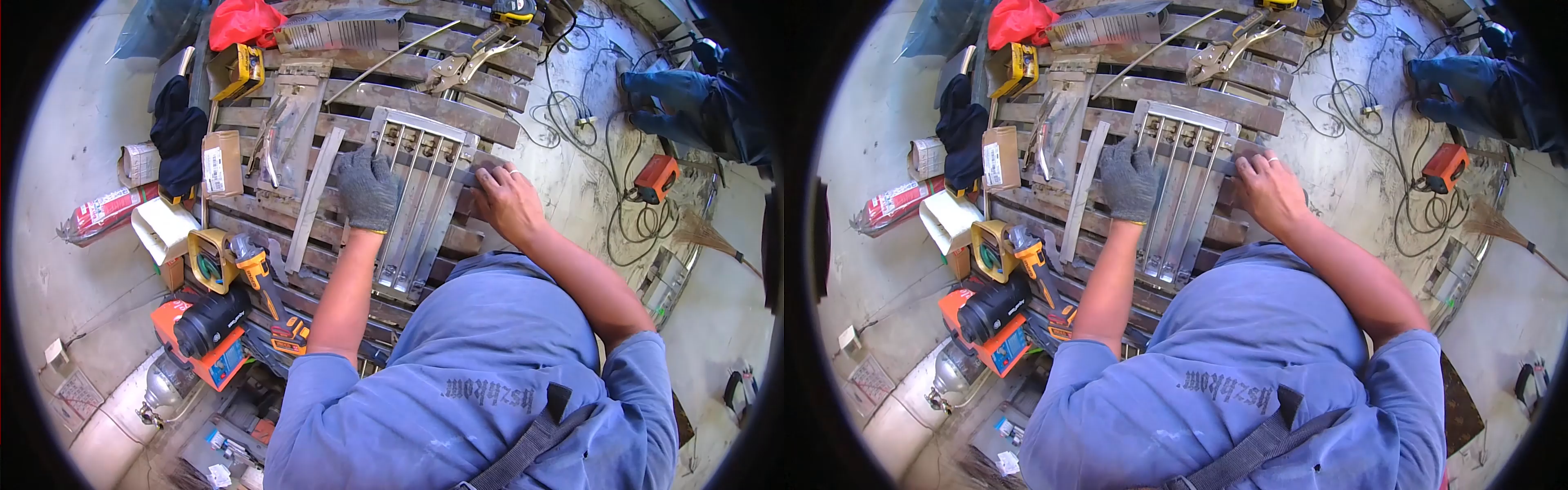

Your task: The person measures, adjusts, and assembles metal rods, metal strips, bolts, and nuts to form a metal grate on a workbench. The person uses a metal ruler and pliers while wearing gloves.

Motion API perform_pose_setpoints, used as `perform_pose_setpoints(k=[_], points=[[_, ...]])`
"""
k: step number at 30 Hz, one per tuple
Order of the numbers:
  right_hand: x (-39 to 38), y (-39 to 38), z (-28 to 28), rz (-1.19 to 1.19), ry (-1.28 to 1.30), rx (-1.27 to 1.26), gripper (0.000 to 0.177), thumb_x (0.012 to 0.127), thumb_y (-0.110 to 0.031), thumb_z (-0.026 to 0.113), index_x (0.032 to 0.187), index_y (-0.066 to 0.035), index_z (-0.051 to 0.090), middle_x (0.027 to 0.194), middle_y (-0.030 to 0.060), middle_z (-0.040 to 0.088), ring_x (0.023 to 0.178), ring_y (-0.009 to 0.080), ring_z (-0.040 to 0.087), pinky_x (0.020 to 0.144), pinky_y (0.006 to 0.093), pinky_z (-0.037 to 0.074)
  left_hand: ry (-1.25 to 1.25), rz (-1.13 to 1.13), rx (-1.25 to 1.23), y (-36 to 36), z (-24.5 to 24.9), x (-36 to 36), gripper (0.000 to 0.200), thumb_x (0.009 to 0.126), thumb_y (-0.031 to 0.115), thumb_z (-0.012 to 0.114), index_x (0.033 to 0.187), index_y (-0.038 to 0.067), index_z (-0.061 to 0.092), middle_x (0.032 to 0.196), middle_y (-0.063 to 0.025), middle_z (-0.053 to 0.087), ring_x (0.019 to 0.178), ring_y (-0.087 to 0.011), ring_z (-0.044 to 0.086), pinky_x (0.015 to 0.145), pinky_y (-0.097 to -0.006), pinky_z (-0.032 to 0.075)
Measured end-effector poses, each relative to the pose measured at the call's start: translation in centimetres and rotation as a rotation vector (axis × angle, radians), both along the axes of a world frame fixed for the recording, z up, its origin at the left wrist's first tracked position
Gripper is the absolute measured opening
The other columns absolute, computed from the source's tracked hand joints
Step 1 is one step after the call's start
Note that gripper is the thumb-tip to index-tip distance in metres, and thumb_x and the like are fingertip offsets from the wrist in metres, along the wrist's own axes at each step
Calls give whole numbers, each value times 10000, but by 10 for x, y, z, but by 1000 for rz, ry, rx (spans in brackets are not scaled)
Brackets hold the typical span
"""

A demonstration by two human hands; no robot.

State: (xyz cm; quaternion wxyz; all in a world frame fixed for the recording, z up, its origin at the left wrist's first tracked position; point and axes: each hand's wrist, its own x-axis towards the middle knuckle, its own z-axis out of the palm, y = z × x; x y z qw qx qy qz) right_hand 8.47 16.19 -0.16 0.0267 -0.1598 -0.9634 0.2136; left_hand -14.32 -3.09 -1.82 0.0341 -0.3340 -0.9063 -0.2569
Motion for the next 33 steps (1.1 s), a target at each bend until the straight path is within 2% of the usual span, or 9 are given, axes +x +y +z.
perform_pose_setpoints(k=[3, 9, 12, 15, 18, 24, 27, 33], points=[[-7, 0, 10, 7, 91, 107, 340, 1015, -274, 747, 1286, -70, 711, 1217, 156, 666, 1204, 361, 653, 944, 480, 585, 68, 1, 49, 2, -6, 6, 246, 1017, 163, 680, 1155, -30, 745, 1094, -240, 726, 1084, -449, 649, 986, -570, 515], [-22, -10, -4, -47, -90, -132, 402, 1013, -262, 760, 1344, -55, 662, 1178, 187, 629, 1069, 372, 716, 849, 490, 624, 131, 23, 67, 6, -4, 9, 242, 1030, 148, 661, 1140, -41, 764, 1086, -230, 754, 1059, -442, 645, 990, -561, 498], [-28, -18, -10, -106, 5, -203, 372, 1024, -265, 777, 1312, -53, 676, 1214, 203, 641, 1010, 426, 730, 839, 513, 632, 141, 31, 64, 5, -6, 9, 247, 1028, 150, 665, 1148, -40, 767, 1077, -227, 756, 1054, -438, 646, 985, -559, 500], [-30, -19, -8, -128, 125, -229, 445, 1004, -231, 779, 1365, -12, 638, 1257, 212, 632, 1107, 409, 733, 875, 488, 643, 148, 42, 55, 6, -5, 9, 251, 1022, 148, 671, 1156, -39, 770, 1062, -224, 758, 1043, -435, 649, 973, -559, 505], [-24, -16, -5, -181, 107, -209, 454, 1001, -220, 783, 1375, -8, 637, 1296, 221, 627, 1132, 427, 729, 897, 484, 645, 164, 43, 72, 8, -5, 9, 247, 1016, 144, 676, 1152, -37, 773, 1043, -221, 760, 1027, -435, 653, 960, -559, 509], [-25, -9, -11, -153, -15, -234, 358, 1029, -215, 745, 1312, -17, 653, 1236, 206, 658, 1094, 421, 736, 884, 511, 635, 180, 30, 71, 6, -9, 7, 237, 1013, 138, 677, 1144, -33, 776, 1029, -214, 762, 1017, -425, 658, 953, -550, 515], [-25, -9, -14, -150, 11, -233, 301, 1045, -219, 725, 1263, -21, 658, 1200, 199, 670, 1077, 411, 742, 876, 513, 631, 133, 24, 104, 4, -9, 6, 231, 1009, 140, 689, 1142, -27, 778, 1019, -207, 758, 1024, -408, 666, 951, -535, 522], [-21, -9, -31, -92, 41, -187, 342, 1073, -205, 682, 1334, 2, 605, 1261, 218, 637, 1080, 413, 745, 889, 498, 633, 0, 49, 137, 0, -15, 0, 257, 983, 167, 744, 1168, -10, 768, 1074, -194, 742, 1041, -384, 673, 958, -510, 533]])
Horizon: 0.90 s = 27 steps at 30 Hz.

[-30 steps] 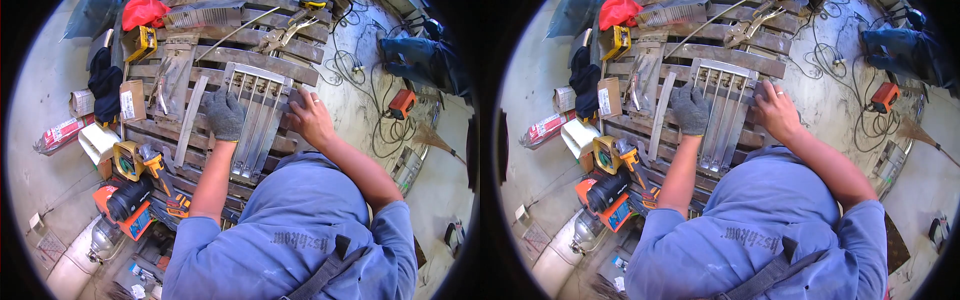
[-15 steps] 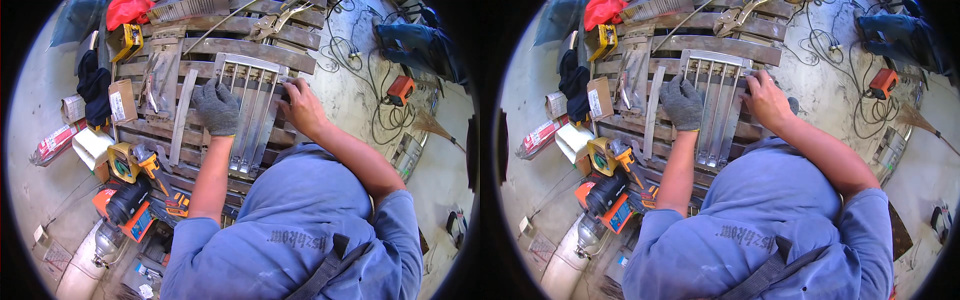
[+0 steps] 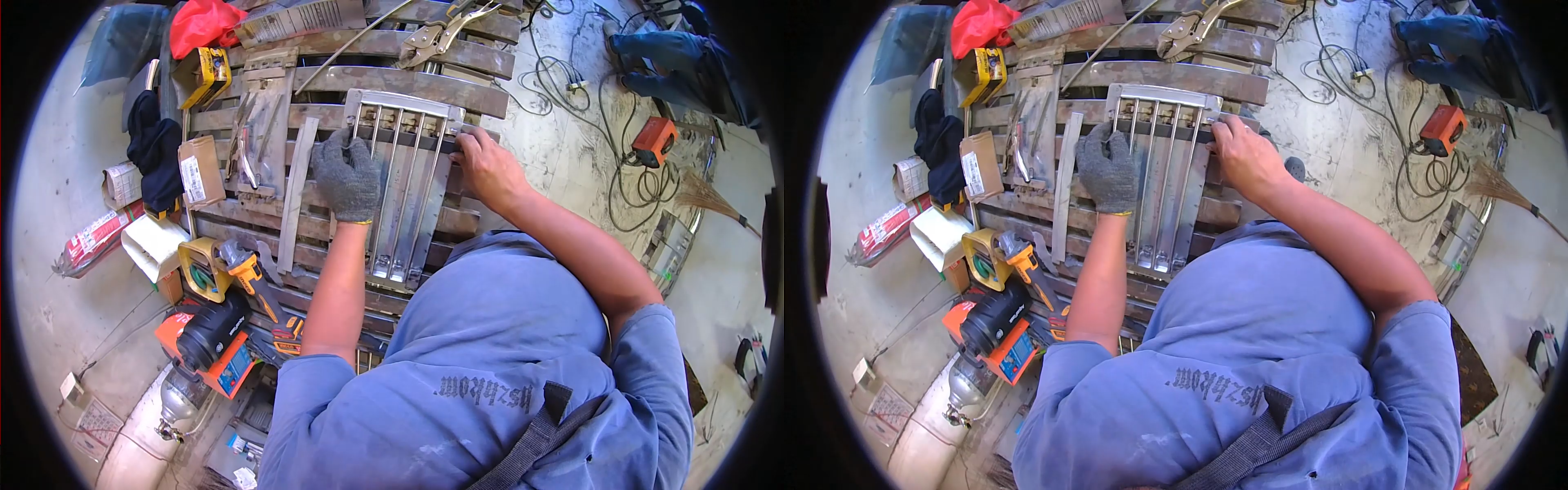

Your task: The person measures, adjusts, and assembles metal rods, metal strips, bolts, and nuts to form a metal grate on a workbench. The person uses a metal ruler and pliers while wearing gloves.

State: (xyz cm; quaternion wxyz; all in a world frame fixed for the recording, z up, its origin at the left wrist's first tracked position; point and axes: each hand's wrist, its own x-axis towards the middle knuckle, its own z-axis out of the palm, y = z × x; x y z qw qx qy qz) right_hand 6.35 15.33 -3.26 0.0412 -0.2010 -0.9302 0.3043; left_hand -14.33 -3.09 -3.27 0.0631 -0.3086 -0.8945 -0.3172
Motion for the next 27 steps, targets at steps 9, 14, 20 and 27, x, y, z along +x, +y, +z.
perform_pose_setpoints(k=[9, 14, 20, 27], points=[[1, -2, 3, 60, -48, 110, 380, 1102, -199, 624, 1390, 43, 568, 1331, 240, 617, 1125, 387, 749, 913, 476, 640, -99, 11, -26, -3, -1, -5, 316, 955, 196, 773, 1210, 13, 741, 1110, -177, 711, 1063, -363, 666, 985, -491, 524], [0, -3, 3, 26, -8, 96, 390, 1089, -199, 634, 1389, 40, 566, 1333, 246, 616, 1129, 392, 743, 927, 472, 635, -202, 36, 22, -2, 1, -6, 317, 926, 205, 792, 1179, 22, 741, 1072, -174, 701, 1046, -375, 652, 971, -502, 512], [1, -2, -4, 12, 37, 80, 365, 1077, -189, 661, 1366, 17, 577, 1278, 228, 631, 1114, 405, 731, 916, 482, 623, -229, 15, 31, -3, 4, -7, 307, 933, 200, 800, 1182, 29, 743, 1074, -179, 702, 1053, -376, 655, 968, -499, 519], [-1, -1, 2, -11, 8, 38, 317, 1086, -225, 672, 1300, -9, 581, 1223, 211, 626, 1080, 405, 734, 875, 492, 625, -189, 15, -28, -6, -1, -9, 352, 935, 181, 846, 1240, 33, 751, 1136, -165, 721, 1071, -340, 690, 995, -464, 536]])
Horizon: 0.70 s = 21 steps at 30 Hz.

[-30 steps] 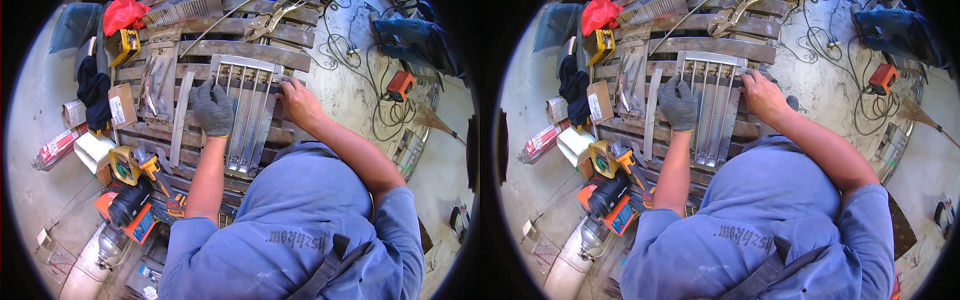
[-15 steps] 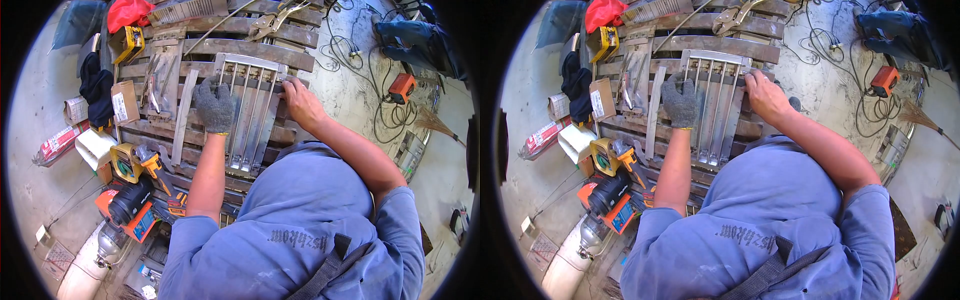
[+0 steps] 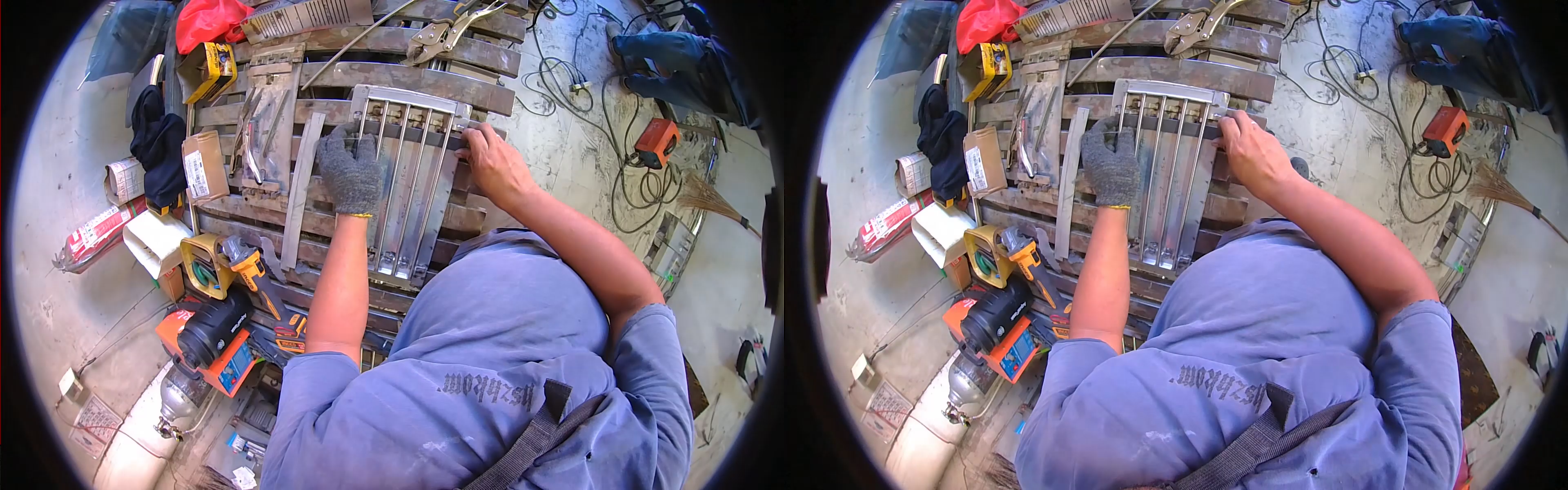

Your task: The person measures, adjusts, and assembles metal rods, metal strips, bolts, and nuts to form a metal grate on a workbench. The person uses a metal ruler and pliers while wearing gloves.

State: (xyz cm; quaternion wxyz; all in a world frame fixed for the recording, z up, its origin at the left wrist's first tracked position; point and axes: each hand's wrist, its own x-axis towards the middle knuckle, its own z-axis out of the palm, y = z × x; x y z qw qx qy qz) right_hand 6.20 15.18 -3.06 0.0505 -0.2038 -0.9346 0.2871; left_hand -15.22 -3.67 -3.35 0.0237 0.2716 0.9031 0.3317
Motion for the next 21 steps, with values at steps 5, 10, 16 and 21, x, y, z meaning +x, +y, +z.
perform_pose_setpoints(k=[5, 10, 16, 21], points=[[-1, 0, 1, -12, 22, 3, 310, 1087, -244, 681, 1276, -20, 579, 1207, 206, 635, 1047, 407, 742, 849, 508, 620, 47, -24, 0, 0, -4, -2, 349, 941, 193, 857, 1233, 34, 752, 1133, -168, 723, 1087, -351, 689, 1000, -469, 536], [-2, 0, 3, -26, 9, -29, 316, 1083, -250, 689, 1277, -25, 581, 1198, 204, 640, 1048, 403, 743, 845, 507, 614, 73, -23, -15, 1, -3, -1, 346, 936, 200, 872, 1220, 38, 760, 1121, -161, 727, 1082, -335, 692, 989, -459, 540], [-2, 2, -2, -37, 23, -50, 308, 1077, -245, 693, 1261, -25, 580, 1185, 201, 641, 1046, 412, 731, 852, 504, 606, 72, -2, 5, 3, -2, 1, 339, 930, 209, 884, 1202, 39, 775, 1117, -150, 729, 1066, -323, 695, 978, -449, 547], [-4, 2, 2, -57, 13, -81, 302, 1067, -231, 700, 1249, -23, 580, 1180, 202, 639, 1051, 428, 715, 864, 517, 598, 29, 27, 43, 5, -1, 3, 313, 911, 221, 848, 1161, 45, 777, 1105, -169, 767, 1117, -390, 665, 1030, -506, 504]])
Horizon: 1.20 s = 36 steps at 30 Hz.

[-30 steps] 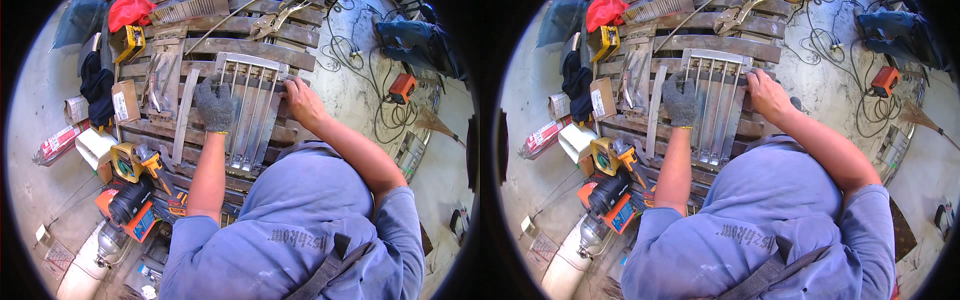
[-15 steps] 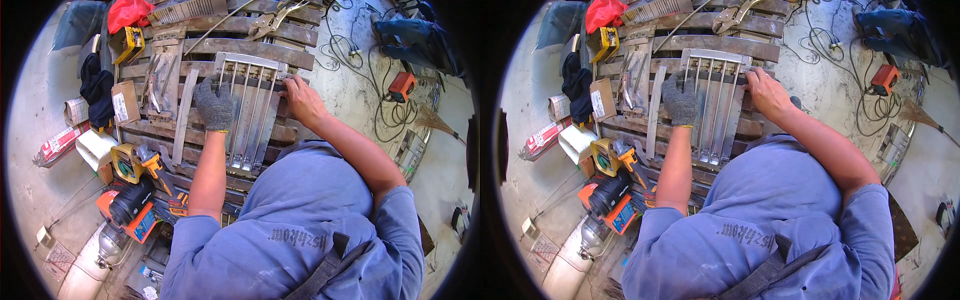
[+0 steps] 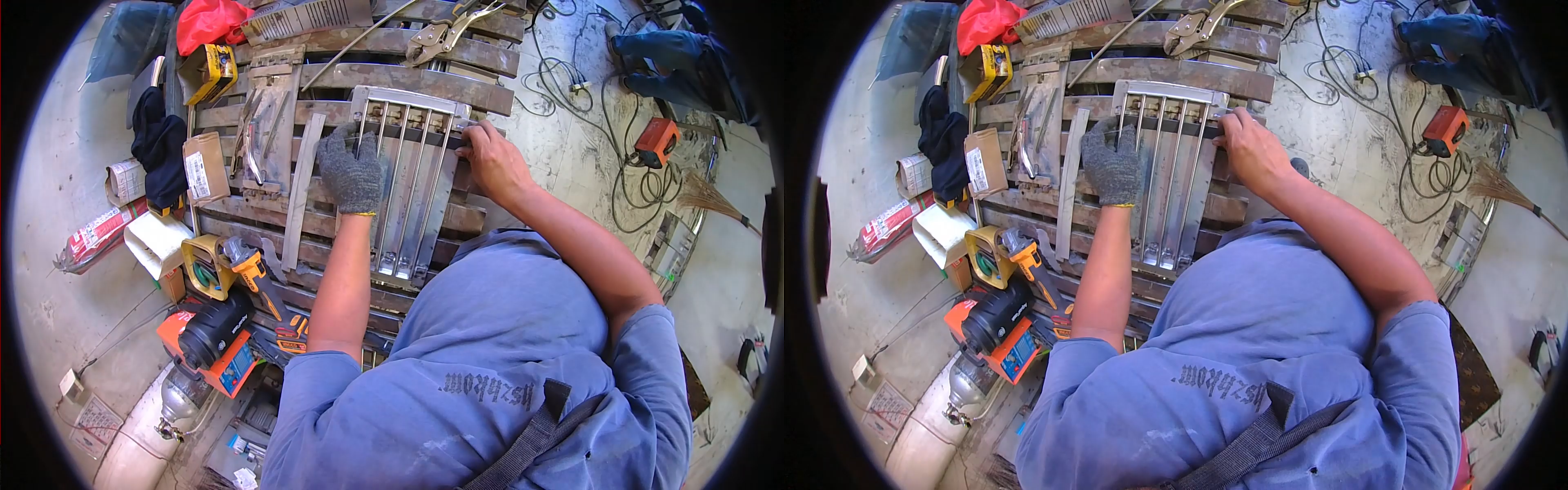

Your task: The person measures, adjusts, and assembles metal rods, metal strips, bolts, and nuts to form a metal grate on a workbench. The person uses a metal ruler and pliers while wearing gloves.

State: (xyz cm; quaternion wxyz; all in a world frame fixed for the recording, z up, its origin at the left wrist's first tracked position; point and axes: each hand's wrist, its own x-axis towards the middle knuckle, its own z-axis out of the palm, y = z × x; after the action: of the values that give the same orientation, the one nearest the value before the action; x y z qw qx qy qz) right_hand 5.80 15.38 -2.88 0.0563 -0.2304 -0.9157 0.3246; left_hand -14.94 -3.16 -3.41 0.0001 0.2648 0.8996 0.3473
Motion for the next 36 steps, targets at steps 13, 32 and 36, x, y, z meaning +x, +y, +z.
perform_pose_setpoints(k=[13, 32, 36], points=[[-5, 3, 3, -15, 8, -20, 262, 1040, -202, 727, 1157, -19, 581, 1129, 212, 644, 1023, 445, 707, 860, 534, 583, 41, -1, 13, 1, 0, 2, 323, 923, 218, 857, 1182, 41, 782, 1120, -161, 758, 1105, -367, 680, 1026, -490, 513], [-11, 3, 14, -100, -70, -153, 271, 984, -170, 787, 1168, -11, 665, 1194, 233, 704, 1107, 469, 707, 956, 542, 583, 83, -53, 20, 0, 2, -3, 311, 912, 184, 882, 1172, 24, 820, 1114, -168, 782, 1098, -359, 718, 1004, -467, 550], [-11, 2, 11, -102, -48, -138, 229, 973, -134, 790, 1124, -12, 669, 1173, 232, 703, 1089, 473, 706, 945, 545, 585, 63, -40, 62, 1, 1, -2, 299, 905, 171, 884, 1161, 27, 828, 1099, -169, 786, 1073, -358, 726, 993, -466, 555]])
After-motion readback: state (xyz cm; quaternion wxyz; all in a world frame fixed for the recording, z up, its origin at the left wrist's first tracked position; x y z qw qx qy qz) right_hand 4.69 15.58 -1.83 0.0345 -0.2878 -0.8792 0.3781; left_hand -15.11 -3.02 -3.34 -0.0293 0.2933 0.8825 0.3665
